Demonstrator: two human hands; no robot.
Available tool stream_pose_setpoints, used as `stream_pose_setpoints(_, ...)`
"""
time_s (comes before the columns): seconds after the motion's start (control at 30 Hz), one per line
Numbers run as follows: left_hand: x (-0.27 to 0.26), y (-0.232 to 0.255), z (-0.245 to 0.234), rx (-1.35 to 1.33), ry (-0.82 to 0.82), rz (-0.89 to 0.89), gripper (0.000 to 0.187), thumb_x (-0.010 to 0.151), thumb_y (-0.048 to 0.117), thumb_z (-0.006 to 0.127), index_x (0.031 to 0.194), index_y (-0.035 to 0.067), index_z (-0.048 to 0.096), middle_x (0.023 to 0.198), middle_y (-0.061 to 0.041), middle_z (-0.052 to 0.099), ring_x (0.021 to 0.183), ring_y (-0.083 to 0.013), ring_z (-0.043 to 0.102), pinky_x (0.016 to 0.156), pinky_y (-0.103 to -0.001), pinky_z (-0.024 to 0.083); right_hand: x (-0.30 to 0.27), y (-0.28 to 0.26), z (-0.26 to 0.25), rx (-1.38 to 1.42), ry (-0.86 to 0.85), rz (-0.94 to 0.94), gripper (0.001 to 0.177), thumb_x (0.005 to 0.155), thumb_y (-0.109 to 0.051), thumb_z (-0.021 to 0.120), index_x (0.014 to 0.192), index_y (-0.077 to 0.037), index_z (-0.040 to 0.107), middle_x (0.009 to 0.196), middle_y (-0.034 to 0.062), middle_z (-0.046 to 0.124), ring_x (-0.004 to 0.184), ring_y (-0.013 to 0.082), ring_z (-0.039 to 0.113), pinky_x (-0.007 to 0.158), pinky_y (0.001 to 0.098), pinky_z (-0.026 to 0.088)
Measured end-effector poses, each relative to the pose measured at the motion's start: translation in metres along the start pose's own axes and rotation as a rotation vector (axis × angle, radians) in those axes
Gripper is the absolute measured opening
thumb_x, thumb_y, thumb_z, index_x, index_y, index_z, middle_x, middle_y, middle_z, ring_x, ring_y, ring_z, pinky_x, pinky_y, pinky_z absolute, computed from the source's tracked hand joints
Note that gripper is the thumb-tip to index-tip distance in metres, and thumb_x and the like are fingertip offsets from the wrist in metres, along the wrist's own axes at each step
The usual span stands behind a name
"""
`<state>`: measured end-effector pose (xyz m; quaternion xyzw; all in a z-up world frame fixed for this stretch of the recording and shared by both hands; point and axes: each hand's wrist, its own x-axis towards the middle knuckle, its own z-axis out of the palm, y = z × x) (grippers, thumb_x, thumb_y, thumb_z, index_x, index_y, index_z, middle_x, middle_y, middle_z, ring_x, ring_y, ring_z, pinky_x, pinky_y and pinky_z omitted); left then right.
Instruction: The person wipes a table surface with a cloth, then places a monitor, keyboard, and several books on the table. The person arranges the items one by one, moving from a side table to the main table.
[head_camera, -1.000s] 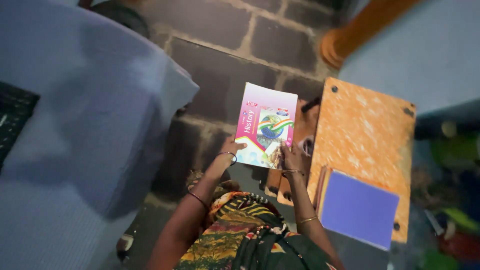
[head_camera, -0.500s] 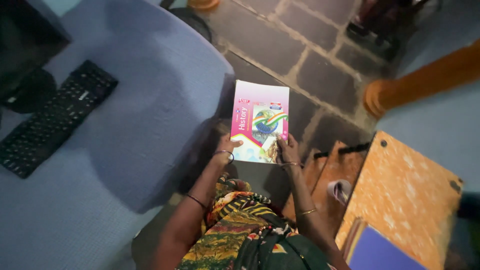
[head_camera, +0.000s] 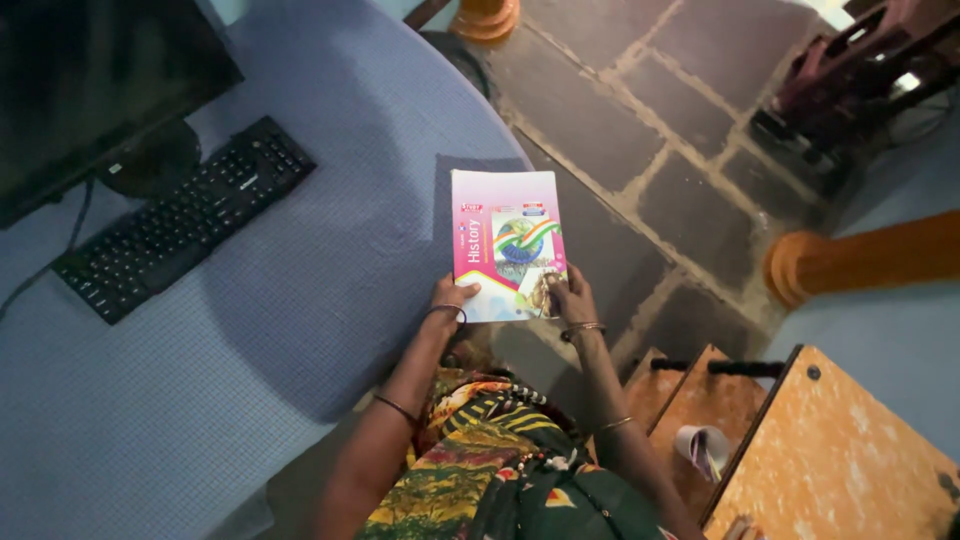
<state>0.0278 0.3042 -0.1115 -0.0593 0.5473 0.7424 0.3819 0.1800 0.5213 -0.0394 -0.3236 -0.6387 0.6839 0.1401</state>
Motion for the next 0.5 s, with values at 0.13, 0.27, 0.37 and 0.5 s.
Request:
stream_pose_setpoints(0.13,0.013,0.009,-0.006,-0.015,0.080,0.008,0.038,0.078,-0.005,0.073,0.116,-0.004,0.067,0.102,-0.015,0.076,0.084,-0.0248,0.073,0.078,-0.037,0.059,0.031,-0.003,0.013,-0.037,-0.070,-0.098,0.052,0.094,-0.008,0.069,0.143,0.002,0.054,0.122,0.0058,0.071,0.103,0.0101,0.066,0.088,0.0263,0.055)
stream_pose_setpoints(0.27,0.039,0.025,-0.010,0.033,0.179,0.034,0.034,0.081,-0.005,0.074,0.114,-0.007,0.067,0.102,-0.019,0.076,0.084,-0.0264,0.074,0.077,-0.038,0.059,0.070,-0.012,0.031,-0.037,-0.077,0.065,0.054,0.095,-0.009,0.066,0.147,-0.002,0.054,0.115,0.0082,0.070,0.090,0.0119,0.063,0.076,0.0294,0.054)
stream_pose_setpoints(0.37,0.059,0.034,-0.008,-0.169,0.151,0.085,0.035,0.079,-0.006,0.070,0.114,-0.006,0.065,0.102,-0.019,0.076,0.084,-0.0280,0.076,0.077,-0.040,0.061,0.107,-0.019,0.042,-0.034,-0.160,-0.029,0.054,0.094,-0.007,0.068,0.146,-0.001,0.053,0.119,0.0059,0.071,0.096,0.0092,0.065,0.084,0.0267,0.055)
stream_pose_setpoints(0.5,0.089,0.057,-0.002,-0.128,0.261,0.043,0.036,0.079,-0.006,0.073,0.114,-0.006,0.065,0.100,-0.018,0.075,0.083,-0.0280,0.074,0.075,-0.040,0.060,0.164,-0.031,0.056,-0.013,-0.243,-0.001,0.053,0.094,-0.007,0.068,0.144,0.001,0.055,0.116,0.0054,0.072,0.093,0.0102,0.065,0.081,0.0275,0.055)
